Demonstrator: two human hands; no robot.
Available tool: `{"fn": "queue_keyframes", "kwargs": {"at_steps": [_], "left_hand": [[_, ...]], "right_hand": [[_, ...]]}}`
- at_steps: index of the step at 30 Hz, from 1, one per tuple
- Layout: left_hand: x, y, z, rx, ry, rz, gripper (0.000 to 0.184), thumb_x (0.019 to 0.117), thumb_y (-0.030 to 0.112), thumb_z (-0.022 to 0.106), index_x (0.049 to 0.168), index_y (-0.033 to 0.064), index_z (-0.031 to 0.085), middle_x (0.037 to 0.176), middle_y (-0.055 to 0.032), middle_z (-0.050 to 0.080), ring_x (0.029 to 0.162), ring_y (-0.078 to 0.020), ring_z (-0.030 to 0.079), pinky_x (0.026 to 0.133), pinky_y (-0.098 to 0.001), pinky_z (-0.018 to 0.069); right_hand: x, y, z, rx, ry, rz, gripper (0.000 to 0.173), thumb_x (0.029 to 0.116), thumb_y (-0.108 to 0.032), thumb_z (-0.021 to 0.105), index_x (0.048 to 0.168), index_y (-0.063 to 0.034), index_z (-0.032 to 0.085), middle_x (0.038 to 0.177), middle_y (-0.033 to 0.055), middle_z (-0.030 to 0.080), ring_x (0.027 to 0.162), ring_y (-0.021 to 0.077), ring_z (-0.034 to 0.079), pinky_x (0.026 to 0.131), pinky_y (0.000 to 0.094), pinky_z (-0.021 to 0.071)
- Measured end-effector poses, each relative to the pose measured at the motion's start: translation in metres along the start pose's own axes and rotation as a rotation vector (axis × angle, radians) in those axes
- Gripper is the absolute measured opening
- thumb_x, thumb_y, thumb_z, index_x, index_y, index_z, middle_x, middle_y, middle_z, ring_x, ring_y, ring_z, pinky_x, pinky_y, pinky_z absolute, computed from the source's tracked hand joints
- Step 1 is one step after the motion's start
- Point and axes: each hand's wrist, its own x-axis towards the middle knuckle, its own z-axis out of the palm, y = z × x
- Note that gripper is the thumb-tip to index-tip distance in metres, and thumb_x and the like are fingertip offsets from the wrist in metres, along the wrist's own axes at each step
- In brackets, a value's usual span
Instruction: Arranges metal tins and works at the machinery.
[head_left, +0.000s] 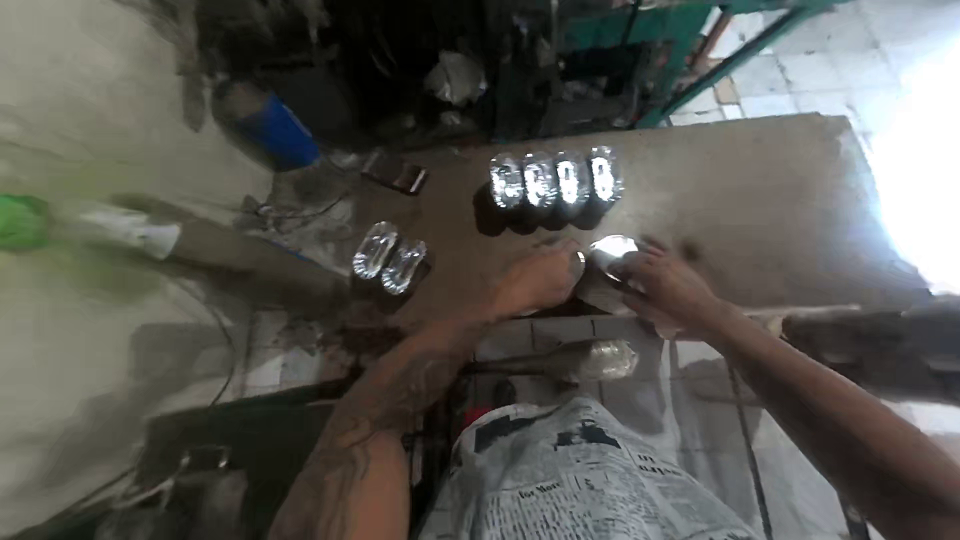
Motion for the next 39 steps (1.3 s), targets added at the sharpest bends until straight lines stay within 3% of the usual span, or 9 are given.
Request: {"fn": "queue_keyframes", "kwargs": {"at_steps": [3, 5, 7, 10, 15, 20, 26, 33, 39], "left_hand": [[-0.07, 0.016, -0.004, -0.26, 0.33, 0.161, 0.039, 0.0966, 0.007, 0.052, 0.134, 0.0044, 0.062, 0.108, -0.0148, 0.069, 0.095, -0.0255, 0.068, 0.082, -0.0444, 0.0571], [-0.103, 0.019, 0.014, -0.846, 0.488, 0.158, 0.041, 0.0903, 0.001, 0.045, 0.127, -0.0024, 0.063, 0.101, -0.0085, 0.069, 0.086, -0.0103, 0.064, 0.076, -0.0288, 0.0549], [-0.116, 0.019, 0.04, -1.308, 0.546, -0.027, 0.036, 0.0929, 0.001, 0.041, 0.123, -0.0015, 0.06, 0.096, -0.0023, 0.067, 0.083, -0.0029, 0.064, 0.075, -0.0232, 0.0558], [-0.131, 0.02, 0.068, -1.565, 0.561, -0.284, 0.033, 0.0978, 0.001, 0.038, 0.125, -0.0024, 0.055, 0.104, -0.0048, 0.064, 0.091, -0.0061, 0.063, 0.082, -0.0271, 0.0554], [-0.127, 0.03, 0.121, -2.037, 0.696, -0.091, 0.038, 0.0899, 0.006, 0.035, 0.067, 0.0233, 0.061, 0.069, 0.0066, 0.069, 0.066, -0.0021, 0.067, 0.062, -0.022, 0.0579], [-0.032, -0.04, 0.205, -1.106, 0.125, -0.349, 0.027, 0.1052, 0.009, 0.046, 0.122, -0.0063, 0.06, 0.109, -0.0156, 0.063, 0.096, -0.0184, 0.059, 0.088, -0.0348, 0.0502], [0.039, -0.036, 0.218, -0.499, -0.301, -0.704, 0.05, 0.1114, 0.04, 0.035, 0.15, 0.0122, 0.05, 0.156, -0.0126, 0.047, 0.146, -0.0318, 0.042, 0.119, -0.0567, 0.0292], [-0.035, -0.068, 0.165, -0.554, -0.207, -0.543, 0.057, 0.1106, 0.043, 0.033, 0.132, -0.0009, 0.062, 0.133, -0.0259, 0.061, 0.126, -0.0409, 0.058, 0.104, -0.0646, 0.0422], [-0.226, -0.075, 0.074, -0.819, 0.717, -0.446, 0.05, 0.1106, 0.036, 0.04, 0.144, 0.0014, 0.054, 0.14, -0.0192, 0.06, 0.13, -0.0265, 0.058, 0.113, -0.0486, 0.0439]], "right_hand": [[-0.014, -0.055, -0.015, 0.155, 0.354, 0.005, 0.031, 0.0925, -0.012, 0.054, 0.114, 0.0033, 0.07, 0.113, 0.0188, 0.07, 0.11, 0.0358, 0.066, 0.094, 0.057, 0.0518], [-0.023, -0.1, -0.012, 0.769, 0.489, 0.161, 0.029, 0.0959, -0.008, 0.046, 0.117, -0.0068, 0.066, 0.105, -0.0052, 0.071, 0.099, 0.0039, 0.067, 0.088, 0.0258, 0.0567], [-0.021, -0.141, 0.006, 1.331, 0.511, 0.397, 0.026, 0.0967, -0.009, 0.042, 0.112, -0.0137, 0.063, 0.087, -0.0104, 0.072, 0.076, 0.0016, 0.069, 0.068, 0.0245, 0.0607], [-0.022, -0.17, 0.031, 1.527, 0.27, 0.528, 0.032, 0.0936, -0.008, 0.045, 0.124, -0.0052, 0.055, 0.094, -0.0029, 0.071, 0.08, 0.0077, 0.07, 0.07, 0.0303, 0.062], [-0.034, -0.128, 0.042, 1.95, -0.292, 0.147, 0.029, 0.0912, -0.01, 0.07, 0.12, -0.0125, 0.07, 0.105, 0.0062, 0.076, 0.093, 0.0151, 0.074, 0.084, 0.0378, 0.062], [-0.1, -0.027, 0.094, 0.925, -0.305, 0.255, 0.031, 0.0938, -0.001, 0.057, 0.123, 0.0082, 0.064, 0.112, 0.0151, 0.071, 0.103, 0.0196, 0.069, 0.096, 0.0374, 0.0568], [-0.223, 0.038, 0.127, 0.34, -0.849, 0.421, 0.043, 0.1029, -0.029, 0.059, 0.13, 0.003, 0.065, 0.126, 0.0262, 0.067, 0.12, 0.0408, 0.064, 0.107, 0.0559, 0.0474], [-0.221, 0.037, 0.157, 0.339, -0.811, 0.542, 0.045, 0.1047, -0.025, 0.057, 0.142, 0.0008, 0.056, 0.14, 0.0246, 0.059, 0.134, 0.0362, 0.055, 0.115, 0.0492, 0.0418], [-0.178, -0.003, 0.13, 0.345, -0.787, 0.198, 0.039, 0.1027, -0.01, 0.055, 0.135, 0.0117, 0.058, 0.135, 0.0335, 0.059, 0.13, 0.0463, 0.056, 0.115, 0.054, 0.0408]]}}
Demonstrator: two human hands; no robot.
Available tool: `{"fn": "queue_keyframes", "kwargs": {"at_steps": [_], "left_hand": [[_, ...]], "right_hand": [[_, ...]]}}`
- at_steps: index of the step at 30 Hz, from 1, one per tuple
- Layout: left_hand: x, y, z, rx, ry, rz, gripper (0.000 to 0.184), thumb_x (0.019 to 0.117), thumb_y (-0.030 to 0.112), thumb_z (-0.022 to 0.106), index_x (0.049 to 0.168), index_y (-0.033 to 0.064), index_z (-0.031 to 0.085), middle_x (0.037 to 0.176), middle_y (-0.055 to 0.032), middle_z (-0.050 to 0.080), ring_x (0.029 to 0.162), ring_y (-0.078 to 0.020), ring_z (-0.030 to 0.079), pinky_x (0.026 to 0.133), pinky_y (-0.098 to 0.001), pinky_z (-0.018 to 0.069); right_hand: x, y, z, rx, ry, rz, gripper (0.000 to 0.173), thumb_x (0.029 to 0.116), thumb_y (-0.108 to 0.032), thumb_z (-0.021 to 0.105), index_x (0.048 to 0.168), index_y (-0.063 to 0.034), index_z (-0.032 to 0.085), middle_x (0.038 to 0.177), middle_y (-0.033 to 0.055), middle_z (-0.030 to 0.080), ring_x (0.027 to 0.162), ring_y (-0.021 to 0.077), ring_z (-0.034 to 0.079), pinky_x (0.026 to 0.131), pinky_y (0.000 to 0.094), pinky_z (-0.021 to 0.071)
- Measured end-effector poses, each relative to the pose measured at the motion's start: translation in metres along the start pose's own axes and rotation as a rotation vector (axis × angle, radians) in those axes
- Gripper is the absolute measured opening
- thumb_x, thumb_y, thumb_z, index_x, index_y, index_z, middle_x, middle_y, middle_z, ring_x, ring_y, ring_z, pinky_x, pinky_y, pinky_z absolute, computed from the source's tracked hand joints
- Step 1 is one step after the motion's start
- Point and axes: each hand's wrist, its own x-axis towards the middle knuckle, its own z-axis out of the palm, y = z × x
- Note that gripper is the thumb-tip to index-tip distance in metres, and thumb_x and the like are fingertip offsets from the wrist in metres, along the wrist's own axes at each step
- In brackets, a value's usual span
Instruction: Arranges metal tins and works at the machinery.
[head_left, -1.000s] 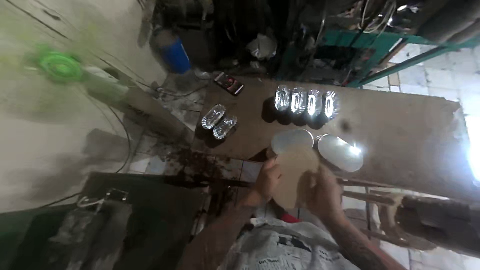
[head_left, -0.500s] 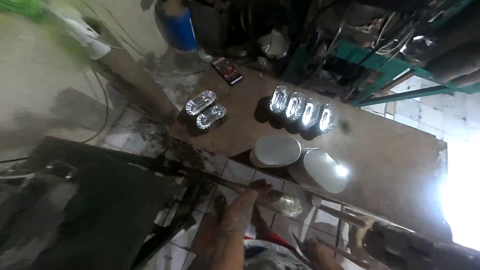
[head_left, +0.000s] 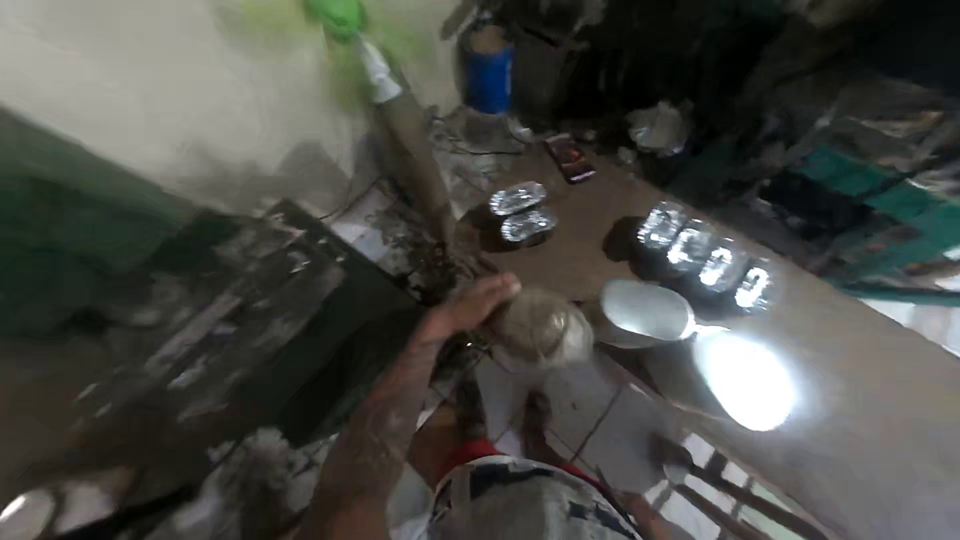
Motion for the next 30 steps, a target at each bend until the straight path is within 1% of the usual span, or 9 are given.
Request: {"fn": "queue_keyframes", "kwargs": {"at_steps": [2, 5, 8, 13, 16, 18, 23, 26, 30], "left_hand": [[-0.006, -0.001, -0.066, -0.179, 0.237, -0.027, 0.057, 0.1085, 0.048, 0.039, 0.148, 0.0087, 0.05, 0.141, -0.0127, 0.06, 0.128, -0.0203, 0.059, 0.109, -0.0446, 0.0483], [0.0, -0.01, -0.141, -0.551, 0.653, 0.088, 0.038, 0.1098, 0.032, 0.037, 0.13, 0.0077, 0.058, 0.113, -0.005, 0.066, 0.099, -0.011, 0.064, 0.086, -0.0327, 0.0554], [-0.023, -0.047, -0.15, -0.205, 0.864, 0.131, 0.054, 0.1136, 0.032, 0.02, 0.148, -0.0008, 0.045, 0.141, -0.0189, 0.056, 0.128, -0.023, 0.056, 0.109, -0.0415, 0.0464], [-0.117, -0.168, -0.185, 0.437, 0.635, -0.549, 0.074, 0.1028, 0.066, 0.037, 0.138, 0.005, 0.06, 0.13, -0.0233, 0.065, 0.127, -0.0417, 0.058, 0.11, -0.0691, 0.0361], [-0.18, -0.17, -0.198, 0.369, 0.432, -0.437, 0.058, 0.1083, 0.05, 0.041, 0.107, -0.0008, 0.068, 0.093, -0.0227, 0.067, 0.088, -0.0383, 0.067, 0.082, -0.0623, 0.0531], [-0.226, -0.159, -0.194, 0.329, 0.221, -0.37, 0.051, 0.1099, 0.042, 0.042, 0.1, -0.0015, 0.066, 0.082, -0.0177, 0.063, 0.075, -0.0303, 0.063, 0.072, -0.0521, 0.0539], [-0.29, -0.218, -0.217, 0.658, 0.067, -0.412, 0.048, 0.1099, 0.04, 0.043, 0.112, 0.0003, 0.071, 0.119, -0.0199, 0.066, 0.114, -0.0361, 0.064, 0.102, -0.0557, 0.0487], [-0.31, -0.151, -0.193, 0.641, -0.027, -0.346, 0.036, 0.11, 0.023, 0.046, 0.128, -0.001, 0.065, 0.129, -0.0228, 0.064, 0.126, -0.0384, 0.059, 0.11, -0.0535, 0.0441], [-0.345, -0.103, -0.124, 0.233, 0.064, 0.123, 0.024, 0.1021, 0.014, 0.059, 0.117, 0.0009, 0.071, 0.105, -0.0143, 0.074, 0.097, -0.0231, 0.072, 0.09, -0.0416, 0.0583]], "right_hand": [[-0.004, -0.045, -0.022, -0.033, -0.052, -0.05, 0.036, 0.1022, -0.009, 0.056, 0.132, 0.0124, 0.06, 0.133, 0.0333, 0.061, 0.127, 0.0453, 0.058, 0.113, 0.0534, 0.0424], [0.017, -0.055, -0.024, 0.002, -0.023, -0.126, 0.035, 0.0956, -0.008, 0.064, 0.124, 0.0125, 0.064, 0.124, 0.0315, 0.065, 0.117, 0.0425, 0.064, 0.106, 0.0552, 0.0489], [0.056, -0.079, -0.018, 0.007, 0.048, -0.125, 0.036, 0.0917, -0.003, 0.065, 0.126, 0.0094, 0.063, 0.117, 0.0288, 0.068, 0.109, 0.0399, 0.067, 0.099, 0.0579, 0.052], [0.134, -0.216, -0.006, 0.169, 0.305, -0.336, 0.029, 0.0954, -0.003, 0.058, 0.121, 0.0088, 0.063, 0.11, 0.0219, 0.069, 0.099, 0.0273, 0.068, 0.09, 0.0481, 0.0567], [0.159, -0.336, 0.006, 0.052, 0.402, -0.673, 0.029, 0.0972, -0.001, 0.059, 0.124, 0.0095, 0.065, 0.12, 0.0251, 0.068, 0.112, 0.0302, 0.067, 0.1, 0.0439, 0.0548], [0.175, -0.407, 0.025, -0.255, 0.375, -1.006, 0.025, 0.094, 0.004, 0.058, 0.115, 0.0077, 0.071, 0.114, 0.0254, 0.071, 0.111, 0.0389, 0.068, 0.1, 0.052, 0.0539], [0.277, -0.513, 0.089, -0.899, 0.128, -1.666, 0.025, 0.0934, 0.0, 0.064, 0.113, -0.0104, 0.075, 0.121, 0.0059, 0.073, 0.122, 0.0272, 0.065, 0.108, 0.053, 0.0487], [0.294, -0.561, 0.124, -1.061, -0.071, -1.453, 0.033, 0.0981, 0.002, 0.056, 0.126, -0.0106, 0.07, 0.136, 0.0063, 0.065, 0.136, 0.028, 0.054, 0.117, 0.0592, 0.0367], [0.238, -0.582, 0.208, -1.021, -0.199, -1.231, 0.036, 0.1052, -0.011, 0.051, 0.14, -0.0107, 0.061, 0.149, 0.0051, 0.057, 0.143, 0.0283, 0.047, 0.122, 0.0671, 0.0197]]}}
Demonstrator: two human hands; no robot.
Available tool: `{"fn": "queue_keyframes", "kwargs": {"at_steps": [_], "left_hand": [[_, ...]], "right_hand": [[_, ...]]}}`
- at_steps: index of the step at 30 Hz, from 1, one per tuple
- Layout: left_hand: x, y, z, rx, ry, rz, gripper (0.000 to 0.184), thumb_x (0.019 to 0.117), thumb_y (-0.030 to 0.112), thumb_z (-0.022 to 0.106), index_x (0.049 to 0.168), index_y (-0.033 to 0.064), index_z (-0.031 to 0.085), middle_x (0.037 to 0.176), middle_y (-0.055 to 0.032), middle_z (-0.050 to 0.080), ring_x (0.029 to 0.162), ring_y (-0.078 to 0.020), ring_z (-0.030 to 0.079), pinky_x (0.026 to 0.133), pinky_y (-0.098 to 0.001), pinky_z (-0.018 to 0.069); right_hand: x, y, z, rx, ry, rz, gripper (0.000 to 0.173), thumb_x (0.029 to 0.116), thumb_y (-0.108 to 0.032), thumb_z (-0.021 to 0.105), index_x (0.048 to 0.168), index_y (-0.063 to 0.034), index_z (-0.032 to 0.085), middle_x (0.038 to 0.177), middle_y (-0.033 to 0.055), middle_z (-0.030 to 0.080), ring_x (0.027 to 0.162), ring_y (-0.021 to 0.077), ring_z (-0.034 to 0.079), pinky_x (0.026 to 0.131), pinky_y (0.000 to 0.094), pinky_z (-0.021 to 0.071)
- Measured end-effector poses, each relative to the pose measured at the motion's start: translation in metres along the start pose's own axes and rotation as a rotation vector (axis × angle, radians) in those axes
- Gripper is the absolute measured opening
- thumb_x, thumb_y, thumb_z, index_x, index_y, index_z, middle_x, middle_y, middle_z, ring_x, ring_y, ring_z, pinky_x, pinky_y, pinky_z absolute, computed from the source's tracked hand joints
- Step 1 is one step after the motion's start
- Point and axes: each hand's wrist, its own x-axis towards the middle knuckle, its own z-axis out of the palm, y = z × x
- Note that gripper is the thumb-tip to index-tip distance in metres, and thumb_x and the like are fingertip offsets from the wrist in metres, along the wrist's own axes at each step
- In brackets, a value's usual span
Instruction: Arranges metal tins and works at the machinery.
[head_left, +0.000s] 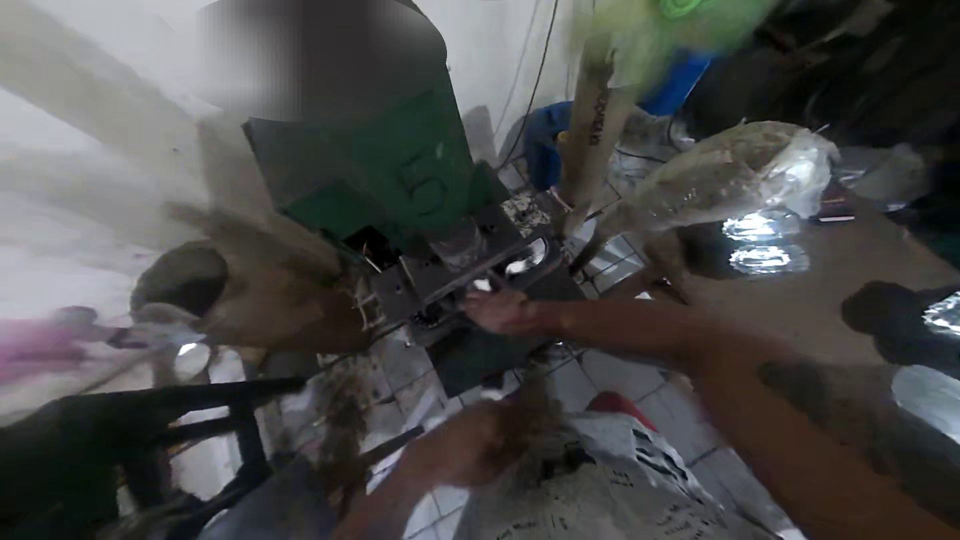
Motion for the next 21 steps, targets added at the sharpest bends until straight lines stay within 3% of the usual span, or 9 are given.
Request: {"fn": "queue_keyframes", "kwargs": {"at_steps": [3, 5, 8, 10, 13, 15, 17, 19, 21], "left_hand": [[0.003, 0.021, 0.03, -0.227, -0.074, 0.001, 0.038, 0.1046, 0.016, 0.054, 0.139, -0.0003, 0.058, 0.13, -0.017, 0.066, 0.121, -0.0244, 0.064, 0.108, -0.0431, 0.0496], [0.007, 0.035, 0.036, -0.332, -0.124, -0.077, 0.047, 0.1004, 0.011, 0.058, 0.146, 0.0002, 0.048, 0.136, -0.019, 0.06, 0.124, -0.0252, 0.061, 0.109, -0.0424, 0.048], [0.011, 0.038, 0.054, -0.257, -0.133, -0.031, 0.028, 0.0937, 0.012, 0.06, 0.114, -0.0043, 0.07, 0.102, -0.0207, 0.068, 0.097, -0.0314, 0.066, 0.088, -0.0474, 0.0544], [0.025, 0.041, 0.058, -0.122, -0.288, -0.07, 0.028, 0.1003, 0.018, 0.054, 0.086, -0.0023, 0.068, 0.078, -0.0177, 0.064, 0.077, -0.0329, 0.065, 0.071, -0.0528, 0.0525], [0.066, 0.028, 0.066, -0.316, -0.582, -0.163, 0.026, 0.1001, 0.019, 0.058, 0.087, -0.0011, 0.068, 0.074, -0.0094, 0.062, 0.068, -0.0206, 0.059, 0.065, -0.0438, 0.0499], [0.094, 0.02, 0.097, -0.502, -0.654, -0.258, 0.016, 0.0931, 0.024, 0.066, 0.091, 0.0081, 0.067, 0.077, 0.0028, 0.063, 0.068, -0.0064, 0.059, 0.066, -0.0304, 0.0531], [0.118, 0.031, 0.129, -0.458, -0.634, -0.29, 0.023, 0.0903, 0.027, 0.07, 0.101, 0.0067, 0.07, 0.087, -0.0011, 0.069, 0.078, -0.009, 0.064, 0.075, -0.0344, 0.0556], [0.144, 0.048, 0.137, -0.411, -0.552, -0.225, 0.034, 0.0966, 0.022, 0.066, 0.124, 0.0029, 0.068, 0.111, -0.0083, 0.072, 0.1, -0.0132, 0.067, 0.094, -0.0386, 0.0548], [0.174, 0.056, 0.135, -0.436, -0.377, -0.208, 0.043, 0.0961, 0.012, 0.063, 0.137, -0.0009, 0.058, 0.123, -0.0125, 0.068, 0.108, -0.0157, 0.067, 0.098, -0.0382, 0.055]], "right_hand": [[0.03, -0.063, -0.011, 0.02, -0.161, -0.056, 0.031, 0.1045, -0.006, 0.053, 0.134, 0.0003, 0.06, 0.147, 0.0146, 0.055, 0.141, 0.0354, 0.047, 0.116, 0.0752, 0.0216], [0.029, -0.052, -0.017, -0.007, -0.212, -0.16, 0.033, 0.1019, -0.005, 0.057, 0.134, 0.0019, 0.061, 0.149, 0.0157, 0.053, 0.145, 0.0362, 0.042, 0.116, 0.0731, 0.0245], [-0.018, -0.021, -0.07, -0.118, -0.502, -0.182, 0.051, 0.0956, -0.013, 0.068, 0.142, 0.0026, 0.054, 0.148, 0.0203, 0.052, 0.14, 0.0391, 0.046, 0.116, 0.0604, 0.0336], [-0.067, 0.004, -0.149, -0.102, -0.678, -0.035, 0.033, 0.1004, -0.022, 0.064, 0.127, -0.0016, 0.067, 0.121, 0.0223, 0.067, 0.116, 0.0423, 0.062, 0.096, 0.0655, 0.0468], [-0.115, 0.085, -0.252, 0.02, -0.42, 0.23, 0.04, 0.105, -0.033, 0.058, 0.123, 0.0019, 0.067, 0.115, 0.024, 0.067, 0.112, 0.0405, 0.063, 0.096, 0.0624, 0.0464], [-0.138, 0.154, -0.284, 0.098, -0.135, 0.349, 0.057, 0.1022, -0.047, 0.058, 0.143, -0.0067, 0.057, 0.136, 0.0216, 0.061, 0.128, 0.0398, 0.057, 0.106, 0.0662, 0.0416], [-0.179, 0.185, -0.263, 0.157, 0.088, 0.377, 0.066, 0.092, -0.06, 0.065, 0.136, -0.0116, 0.063, 0.129, 0.0185, 0.066, 0.121, 0.0372, 0.062, 0.1, 0.068, 0.0465], [-0.247, 0.159, -0.236, 0.261, 0.1, 0.303, 0.06, 0.0925, -0.051, 0.072, 0.135, -0.0097, 0.064, 0.125, 0.0177, 0.067, 0.117, 0.0346, 0.063, 0.101, 0.063, 0.0472], [-0.338, 0.117, -0.176, 0.387, 0.085, 0.311, 0.058, 0.0878, -0.043, 0.08, 0.134, -0.0116, 0.065, 0.122, 0.0151, 0.068, 0.113, 0.0326, 0.065, 0.097, 0.0605, 0.0517]]}}
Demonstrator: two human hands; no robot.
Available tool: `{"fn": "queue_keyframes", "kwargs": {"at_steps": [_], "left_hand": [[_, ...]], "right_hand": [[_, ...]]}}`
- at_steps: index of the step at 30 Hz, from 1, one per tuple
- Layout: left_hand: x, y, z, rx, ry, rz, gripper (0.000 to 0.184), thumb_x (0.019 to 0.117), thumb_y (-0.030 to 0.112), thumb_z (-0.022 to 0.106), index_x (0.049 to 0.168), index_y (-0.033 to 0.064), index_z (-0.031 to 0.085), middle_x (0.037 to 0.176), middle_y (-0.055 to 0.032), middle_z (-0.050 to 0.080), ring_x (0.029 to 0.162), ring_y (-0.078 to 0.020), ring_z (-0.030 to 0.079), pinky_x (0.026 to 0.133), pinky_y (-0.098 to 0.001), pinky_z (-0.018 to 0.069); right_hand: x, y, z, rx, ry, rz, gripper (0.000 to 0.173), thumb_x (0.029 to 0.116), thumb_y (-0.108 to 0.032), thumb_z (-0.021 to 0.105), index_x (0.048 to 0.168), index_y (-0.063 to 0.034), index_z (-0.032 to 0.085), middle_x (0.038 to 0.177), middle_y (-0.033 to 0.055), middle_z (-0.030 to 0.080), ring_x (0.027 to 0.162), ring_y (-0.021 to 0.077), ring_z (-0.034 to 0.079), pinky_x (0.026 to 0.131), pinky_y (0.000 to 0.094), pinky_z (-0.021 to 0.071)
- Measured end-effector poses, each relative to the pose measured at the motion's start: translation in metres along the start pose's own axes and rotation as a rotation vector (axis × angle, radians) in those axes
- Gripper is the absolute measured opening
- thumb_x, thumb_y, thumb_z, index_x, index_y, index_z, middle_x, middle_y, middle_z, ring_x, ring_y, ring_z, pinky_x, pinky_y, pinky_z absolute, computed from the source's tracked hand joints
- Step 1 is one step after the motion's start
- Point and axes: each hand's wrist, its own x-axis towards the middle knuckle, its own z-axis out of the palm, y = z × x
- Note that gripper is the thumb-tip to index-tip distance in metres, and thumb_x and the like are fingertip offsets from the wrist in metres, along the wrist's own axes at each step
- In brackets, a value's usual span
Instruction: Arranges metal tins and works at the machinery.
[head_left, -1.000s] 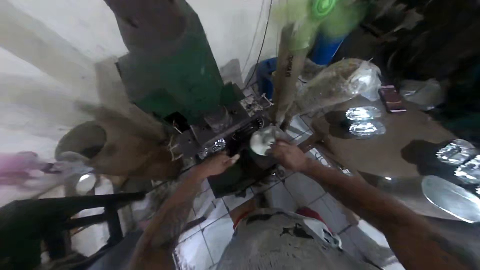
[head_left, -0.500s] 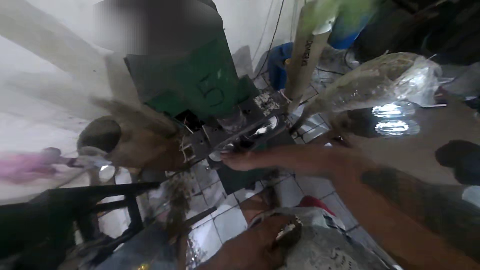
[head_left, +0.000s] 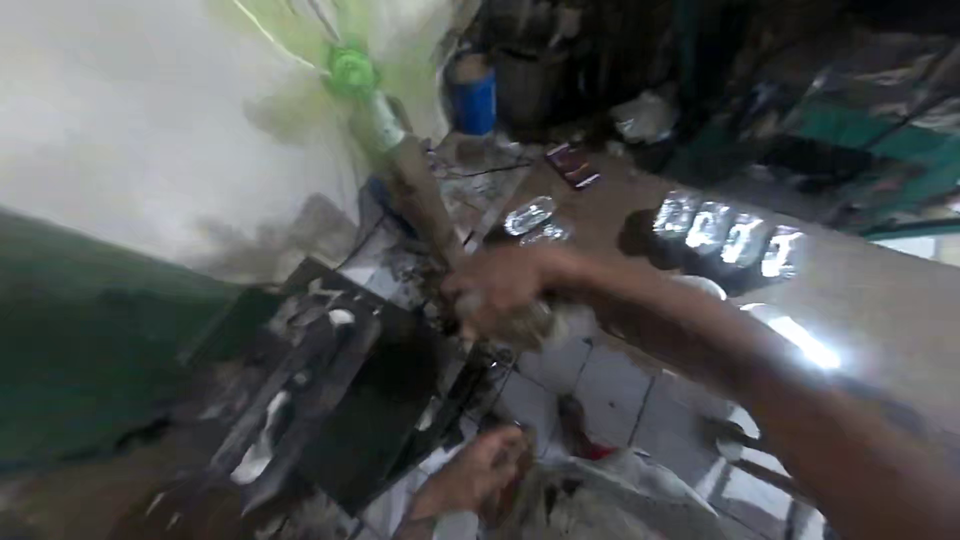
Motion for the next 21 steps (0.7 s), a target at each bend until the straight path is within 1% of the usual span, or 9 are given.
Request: {"fn": "queue_keyframes", "kwargs": {"at_steps": [1, 4, 6, 7, 9, 14, 17, 19, 21], "left_hand": [[0.022, 0.003, -0.01, 0.024, 0.092, -0.004, 0.047, 0.0954, 0.014, 0.062, 0.14, 0.0015, 0.053, 0.125, -0.0113, 0.066, 0.108, -0.0158, 0.067, 0.096, -0.0382, 0.0566], [0.117, 0.033, -0.038, 0.301, 0.171, -0.159, 0.061, 0.1022, 0.009, 0.054, 0.158, 0.007, 0.031, 0.157, -0.02, 0.041, 0.137, -0.0294, 0.051, 0.112, -0.0481, 0.0454], [0.198, 0.057, -0.043, 0.507, 0.135, -0.158, 0.056, 0.1049, 0.018, 0.053, 0.156, 0.0062, 0.035, 0.158, -0.0246, 0.036, 0.137, -0.0339, 0.049, 0.111, -0.0487, 0.0456], [0.238, 0.066, -0.042, 0.592, 0.111, -0.15, 0.054, 0.1043, 0.023, 0.056, 0.153, 0.0056, 0.042, 0.156, -0.0256, 0.038, 0.136, -0.0344, 0.051, 0.11, -0.0484, 0.0464], [0.307, 0.072, -0.043, 0.722, 0.044, -0.122, 0.049, 0.102, 0.028, 0.06, 0.144, 0.0048, 0.054, 0.148, -0.0248, 0.048, 0.129, -0.0346, 0.056, 0.107, -0.0506, 0.0486], [0.395, 0.072, -0.064, 0.995, -0.087, 0.021, 0.038, 0.0954, 0.027, 0.068, 0.125, 0.0036, 0.067, 0.138, -0.023, 0.056, 0.121, -0.0352, 0.06, 0.101, -0.0541, 0.0517], [0.419, 0.07, -0.085, 1.075, -0.101, 0.029, 0.042, 0.0938, 0.031, 0.069, 0.126, 0.0039, 0.067, 0.135, -0.0223, 0.058, 0.121, -0.035, 0.061, 0.101, -0.0561, 0.0509], [0.42, 0.067, -0.089, 1.092, -0.122, 0.032, 0.04, 0.0947, 0.03, 0.068, 0.123, 0.0018, 0.067, 0.129, -0.0228, 0.061, 0.118, -0.0351, 0.062, 0.101, -0.0559, 0.0508], [0.421, 0.068, -0.088, 1.096, -0.135, 0.069, 0.039, 0.0977, 0.028, 0.066, 0.125, -0.0002, 0.066, 0.13, -0.0247, 0.061, 0.121, -0.0375, 0.06, 0.103, -0.0575, 0.0489]], "right_hand": [[-0.051, 0.012, 0.034, 0.05, -0.036, 0.073, 0.061, 0.0846, -0.04, 0.083, 0.135, -0.0116, 0.063, 0.12, 0.016, 0.068, 0.109, 0.0342, 0.066, 0.091, 0.0609, 0.0535], [-0.164, 0.062, 0.143, 0.197, -0.141, 0.411, 0.077, 0.0836, -0.027, 0.085, 0.148, -0.0059, 0.048, 0.141, 0.0247, 0.056, 0.128, 0.0457, 0.055, 0.102, 0.0696, 0.0445], [-0.211, 0.105, 0.234, 0.271, -0.06, 0.65, 0.082, 0.092, -0.038, 0.075, 0.159, -0.0136, 0.035, 0.16, 0.0183, 0.04, 0.148, 0.0408, 0.037, 0.117, 0.0681, 0.028], [-0.23, 0.131, 0.287, 0.281, 0.061, 0.727, 0.085, 0.0893, -0.048, 0.074, 0.158, -0.0139, 0.038, 0.16, 0.0176, 0.041, 0.148, 0.0394, 0.037, 0.12, 0.0667, 0.0241], [-0.254, 0.173, 0.372, 0.259, 0.193, 0.831, 0.092, 0.0839, -0.062, 0.071, 0.156, -0.0124, 0.043, 0.158, 0.0171, 0.046, 0.147, 0.0372, 0.041, 0.122, 0.0601, 0.0259], [-0.257, 0.195, 0.392, 0.301, 0.141, 0.916, 0.096, 0.0831, -0.066, 0.069, 0.157, -0.0108, 0.041, 0.162, 0.0135, 0.041, 0.15, 0.033, 0.037, 0.124, 0.0549, 0.0259], [-0.258, 0.21, 0.402, 0.335, 0.157, 0.967, 0.093, 0.0833, -0.067, 0.067, 0.157, -0.0161, 0.042, 0.162, 0.0096, 0.042, 0.15, 0.0309, 0.037, 0.124, 0.0552, 0.0247], [-0.255, 0.204, 0.4, 0.346, 0.168, 0.952, 0.091, 0.0852, -0.062, 0.069, 0.157, -0.0139, 0.041, 0.162, 0.0116, 0.041, 0.15, 0.0319, 0.036, 0.124, 0.0552, 0.0246], [-0.249, 0.193, 0.387, 0.364, 0.22, 0.964, 0.096, 0.0803, -0.065, 0.074, 0.156, -0.0141, 0.042, 0.159, 0.0125, 0.044, 0.148, 0.0326, 0.039, 0.124, 0.0553, 0.024]]}}
